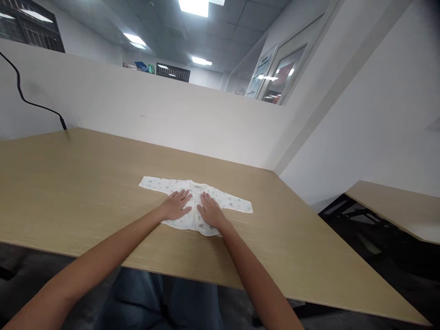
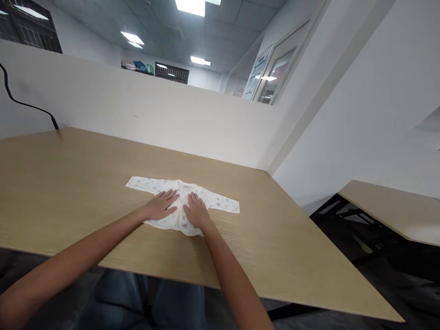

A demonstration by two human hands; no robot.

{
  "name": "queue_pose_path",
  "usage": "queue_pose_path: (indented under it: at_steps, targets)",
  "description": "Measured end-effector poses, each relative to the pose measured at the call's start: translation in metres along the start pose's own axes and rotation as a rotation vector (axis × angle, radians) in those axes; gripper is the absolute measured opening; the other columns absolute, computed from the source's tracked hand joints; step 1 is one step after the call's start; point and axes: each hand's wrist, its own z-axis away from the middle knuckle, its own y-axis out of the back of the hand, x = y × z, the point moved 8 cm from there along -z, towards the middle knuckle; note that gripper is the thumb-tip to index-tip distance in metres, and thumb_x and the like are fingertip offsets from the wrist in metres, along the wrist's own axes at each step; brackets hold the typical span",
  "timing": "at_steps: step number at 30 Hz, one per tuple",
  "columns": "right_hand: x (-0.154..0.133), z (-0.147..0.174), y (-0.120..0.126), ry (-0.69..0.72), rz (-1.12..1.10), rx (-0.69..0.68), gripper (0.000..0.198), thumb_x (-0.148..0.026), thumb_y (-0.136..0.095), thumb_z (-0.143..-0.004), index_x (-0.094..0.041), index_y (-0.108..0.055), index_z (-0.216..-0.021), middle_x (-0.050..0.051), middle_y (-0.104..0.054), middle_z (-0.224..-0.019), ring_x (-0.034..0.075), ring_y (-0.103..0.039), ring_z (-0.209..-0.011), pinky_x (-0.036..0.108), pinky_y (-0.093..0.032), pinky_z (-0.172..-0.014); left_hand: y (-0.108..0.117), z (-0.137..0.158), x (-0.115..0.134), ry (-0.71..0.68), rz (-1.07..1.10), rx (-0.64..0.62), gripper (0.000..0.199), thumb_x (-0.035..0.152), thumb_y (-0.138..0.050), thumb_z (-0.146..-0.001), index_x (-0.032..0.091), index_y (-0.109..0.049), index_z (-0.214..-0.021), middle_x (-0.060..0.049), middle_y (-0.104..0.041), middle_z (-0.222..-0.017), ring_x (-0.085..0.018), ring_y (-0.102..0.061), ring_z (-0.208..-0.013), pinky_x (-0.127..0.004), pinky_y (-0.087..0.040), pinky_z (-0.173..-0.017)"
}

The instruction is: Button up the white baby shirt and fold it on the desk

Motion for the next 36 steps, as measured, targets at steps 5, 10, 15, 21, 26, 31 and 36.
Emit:
queue_pose_path:
  at_steps: [5,10,15,21,26,31,36]
  targets:
    - [0.013,0.000,0.002,-0.135,0.056,-0.005,0.075,-0.057,-0.031,-0.106,-0.012,-0.020,-0.165,0.013,-0.007,-0.171,0.031,-0.008,-0.159,0.049,-0.009,-0.128,0.002,0.002,-0.001,0.039,-0.048,-0.039,0.080,0.072,-0.026,-0.099,0.024,-0.027,-0.163,-0.010,-0.013,-0.172,-0.032,-0.010,-0.160,-0.056,-0.010,-0.127]
    - [0.016,0.004,0.004,-0.186,0.055,-0.012,0.082,-0.064,-0.029,-0.104,-0.011,-0.018,-0.165,0.013,-0.006,-0.171,0.031,-0.006,-0.159,0.050,-0.006,-0.128,0.006,0.005,-0.001,0.044,-0.045,-0.059,0.094,0.083,-0.028,-0.092,0.023,-0.026,-0.164,-0.012,-0.012,-0.172,-0.032,-0.009,-0.160,-0.055,-0.010,-0.127]
    - [0.012,0.008,0.004,-0.174,0.044,-0.013,0.081,-0.061,-0.029,-0.105,-0.007,-0.018,-0.164,0.014,-0.007,-0.170,0.033,-0.005,-0.159,0.054,-0.006,-0.129,0.016,0.006,0.009,0.013,-0.053,0.002,0.106,0.090,-0.034,-0.085,0.018,-0.028,-0.163,-0.014,-0.016,-0.171,-0.033,-0.011,-0.159,-0.052,-0.008,-0.128]
    - [-0.004,0.004,0.019,0.013,-0.085,0.164,0.059,-0.034,-0.030,-0.107,-0.001,-0.040,-0.155,0.020,-0.037,-0.161,0.027,-0.032,-0.153,0.041,-0.025,-0.127,0.015,-0.003,0.017,0.044,-0.033,0.119,0.069,0.052,-0.014,-0.107,0.012,-0.040,-0.157,-0.014,-0.034,-0.166,-0.026,-0.025,-0.157,-0.045,-0.019,-0.128]
    - [-0.005,0.001,0.015,0.080,-0.133,0.168,0.052,-0.022,-0.029,-0.104,-0.005,-0.056,-0.145,0.015,-0.048,-0.155,0.021,-0.042,-0.147,0.032,-0.029,-0.125,-0.001,-0.005,0.012,0.066,-0.054,0.046,0.064,0.045,-0.026,-0.105,0.012,-0.035,-0.159,-0.015,-0.025,-0.169,-0.029,-0.020,-0.158,-0.048,-0.019,-0.128]
    - [-0.007,0.006,-0.001,0.025,0.008,0.012,0.063,-0.037,-0.027,-0.107,-0.006,-0.026,-0.162,0.013,-0.018,-0.169,0.026,-0.014,-0.159,0.046,-0.015,-0.129,-0.001,-0.002,0.010,0.120,-0.063,-0.005,0.067,0.052,-0.026,-0.104,0.018,-0.029,-0.162,-0.012,-0.016,-0.172,-0.031,-0.014,-0.159,-0.056,-0.014,-0.128]
    - [0.000,0.010,-0.004,-0.162,0.041,-0.054,0.074,-0.061,-0.028,-0.105,-0.019,-0.018,-0.166,0.008,-0.005,-0.172,0.030,-0.004,-0.160,0.057,-0.007,-0.128,0.000,0.000,0.009,0.145,-0.068,-0.019,0.072,0.059,-0.023,-0.103,0.018,-0.028,-0.163,-0.010,-0.015,-0.172,-0.031,-0.012,-0.159,-0.057,-0.011,-0.128]
